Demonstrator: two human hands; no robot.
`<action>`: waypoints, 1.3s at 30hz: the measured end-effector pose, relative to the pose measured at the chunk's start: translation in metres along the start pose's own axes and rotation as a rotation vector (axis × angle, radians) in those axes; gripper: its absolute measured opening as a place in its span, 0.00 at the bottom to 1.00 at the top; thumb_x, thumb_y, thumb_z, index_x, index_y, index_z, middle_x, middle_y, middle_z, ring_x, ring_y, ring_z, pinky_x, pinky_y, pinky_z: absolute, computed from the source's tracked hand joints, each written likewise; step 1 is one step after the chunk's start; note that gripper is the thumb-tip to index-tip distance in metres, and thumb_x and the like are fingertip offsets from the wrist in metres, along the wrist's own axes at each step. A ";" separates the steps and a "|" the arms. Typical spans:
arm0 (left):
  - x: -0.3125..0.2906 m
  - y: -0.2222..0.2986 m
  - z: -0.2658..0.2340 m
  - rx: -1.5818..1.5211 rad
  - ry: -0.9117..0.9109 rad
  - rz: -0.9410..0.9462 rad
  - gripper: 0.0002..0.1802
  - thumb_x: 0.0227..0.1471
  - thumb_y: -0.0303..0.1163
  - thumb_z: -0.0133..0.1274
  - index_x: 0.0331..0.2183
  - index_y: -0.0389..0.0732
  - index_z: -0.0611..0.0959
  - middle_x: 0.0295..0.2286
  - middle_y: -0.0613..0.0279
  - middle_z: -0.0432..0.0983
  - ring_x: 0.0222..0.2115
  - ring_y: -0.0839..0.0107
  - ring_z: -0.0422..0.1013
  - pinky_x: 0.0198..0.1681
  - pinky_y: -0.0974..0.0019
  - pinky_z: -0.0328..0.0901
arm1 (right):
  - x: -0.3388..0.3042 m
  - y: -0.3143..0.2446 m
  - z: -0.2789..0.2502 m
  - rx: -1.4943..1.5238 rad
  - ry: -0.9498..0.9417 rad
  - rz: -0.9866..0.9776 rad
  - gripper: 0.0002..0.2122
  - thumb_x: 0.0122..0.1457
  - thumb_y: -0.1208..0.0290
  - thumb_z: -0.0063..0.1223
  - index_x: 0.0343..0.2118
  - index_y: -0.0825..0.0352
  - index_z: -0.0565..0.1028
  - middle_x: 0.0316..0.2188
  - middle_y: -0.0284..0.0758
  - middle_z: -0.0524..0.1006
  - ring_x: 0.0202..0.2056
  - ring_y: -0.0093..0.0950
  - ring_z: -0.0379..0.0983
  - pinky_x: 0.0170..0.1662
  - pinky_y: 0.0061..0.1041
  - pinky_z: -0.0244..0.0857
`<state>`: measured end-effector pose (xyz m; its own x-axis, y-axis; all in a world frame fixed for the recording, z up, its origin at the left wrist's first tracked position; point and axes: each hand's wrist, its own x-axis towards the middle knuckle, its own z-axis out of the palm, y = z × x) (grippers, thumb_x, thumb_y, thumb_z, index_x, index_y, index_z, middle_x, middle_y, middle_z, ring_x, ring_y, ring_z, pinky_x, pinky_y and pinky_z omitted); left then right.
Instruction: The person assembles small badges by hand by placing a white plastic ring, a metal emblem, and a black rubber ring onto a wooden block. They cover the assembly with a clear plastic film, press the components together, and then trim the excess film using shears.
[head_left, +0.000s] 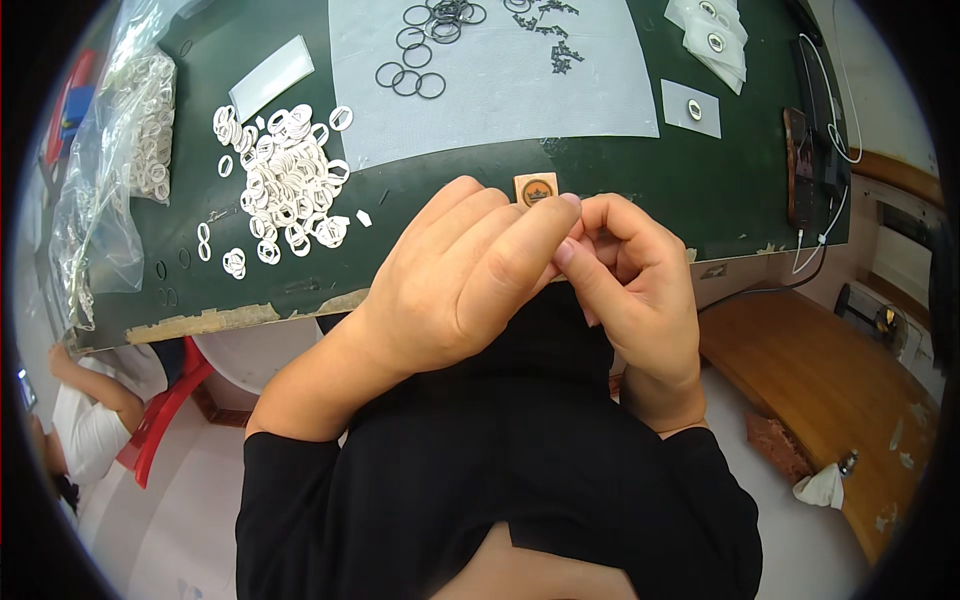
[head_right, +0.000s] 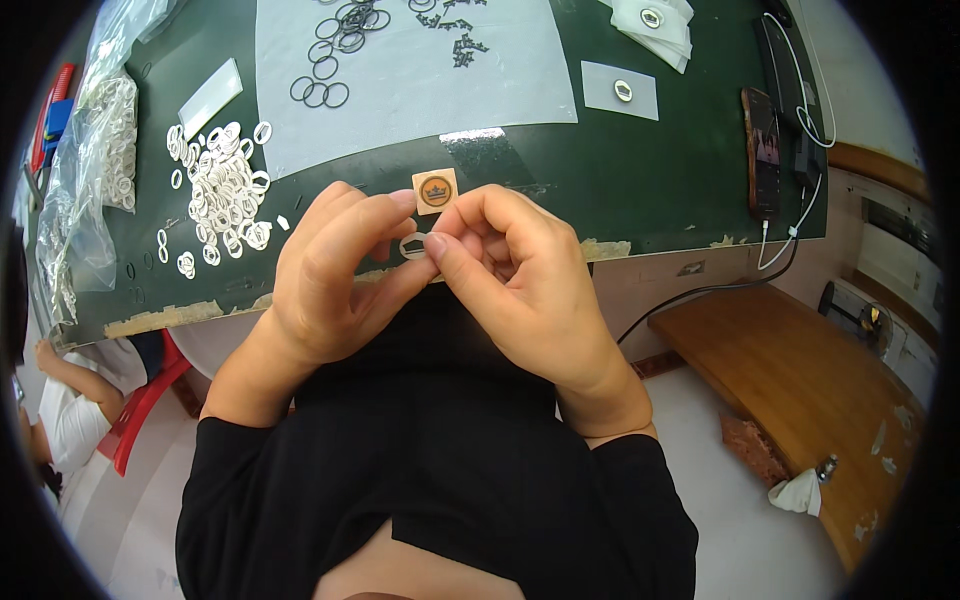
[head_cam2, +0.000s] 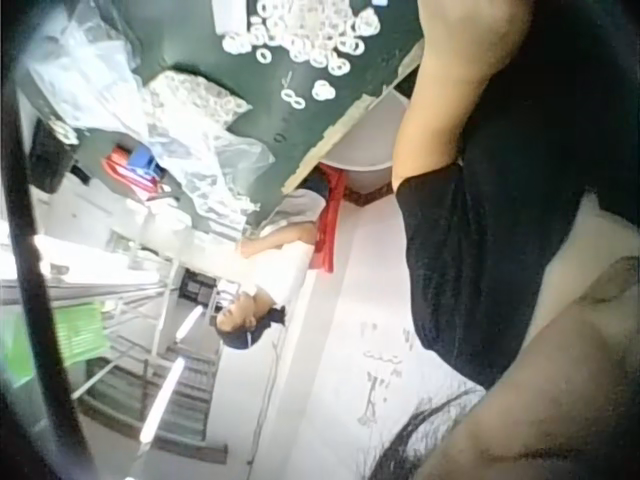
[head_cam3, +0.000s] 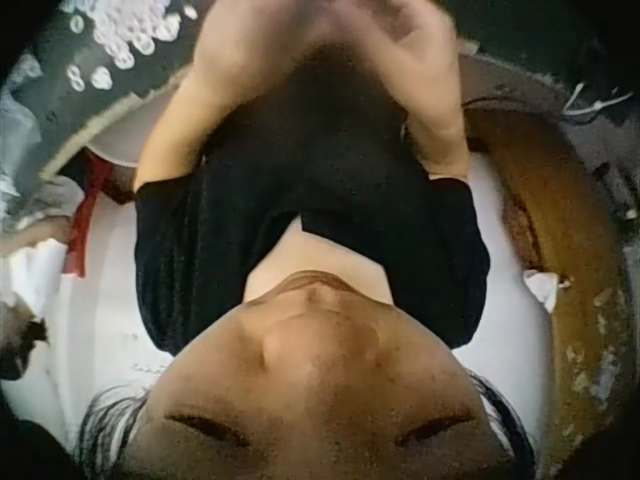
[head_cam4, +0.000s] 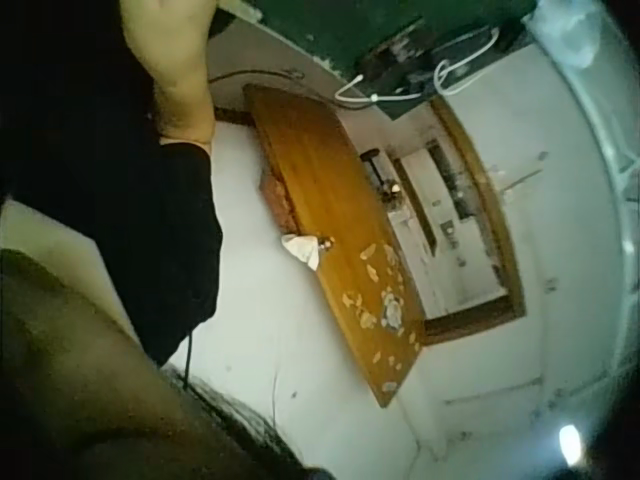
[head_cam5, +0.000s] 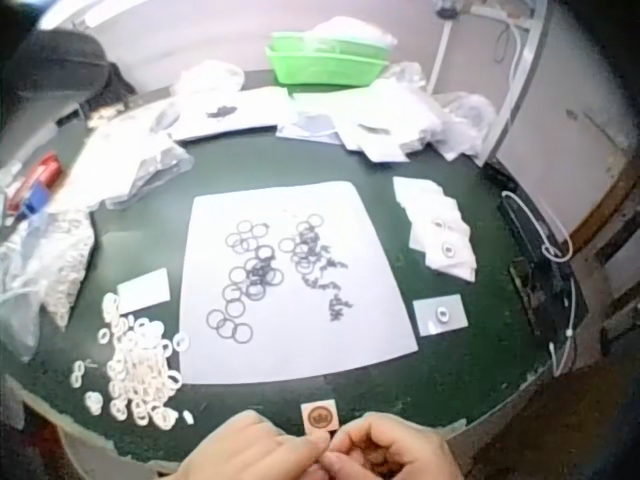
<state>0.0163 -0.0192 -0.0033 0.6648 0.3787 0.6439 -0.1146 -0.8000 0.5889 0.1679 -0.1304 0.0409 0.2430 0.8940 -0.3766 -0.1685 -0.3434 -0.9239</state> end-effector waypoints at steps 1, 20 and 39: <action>-0.001 0.000 0.000 0.003 -0.009 0.003 0.42 0.38 0.18 0.73 0.54 0.35 0.70 0.31 0.58 0.77 0.22 0.68 0.69 0.25 0.66 0.63 | 0.000 0.001 -0.001 0.000 0.000 0.002 0.03 0.66 0.78 0.55 0.38 0.73 0.74 0.31 0.28 0.77 0.32 0.10 0.72 0.34 0.12 0.66; -0.005 -0.014 -0.021 0.314 -0.205 -0.015 0.22 0.33 0.32 0.72 0.37 0.40 0.87 0.45 0.58 0.78 0.46 0.57 0.72 0.46 0.54 0.66 | 0.035 0.007 -0.014 -0.464 0.102 -0.055 0.06 0.62 0.74 0.56 0.32 0.73 0.75 0.20 0.31 0.71 0.22 0.20 0.63 0.26 0.23 0.58; -0.005 -0.014 -0.018 0.331 -0.286 -0.038 0.24 0.36 0.33 0.71 0.41 0.42 0.87 0.50 0.59 0.76 0.50 0.56 0.70 0.52 0.51 0.65 | 0.042 0.005 -0.015 -0.547 0.066 -0.056 0.07 0.59 0.73 0.57 0.30 0.71 0.74 0.16 0.31 0.68 0.19 0.22 0.62 0.24 0.27 0.57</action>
<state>0.0011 -0.0016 -0.0064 0.8472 0.3036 0.4360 0.1254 -0.9117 0.3912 0.1914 -0.0988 0.0197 0.2995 0.9012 -0.3132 0.3625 -0.4112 -0.8364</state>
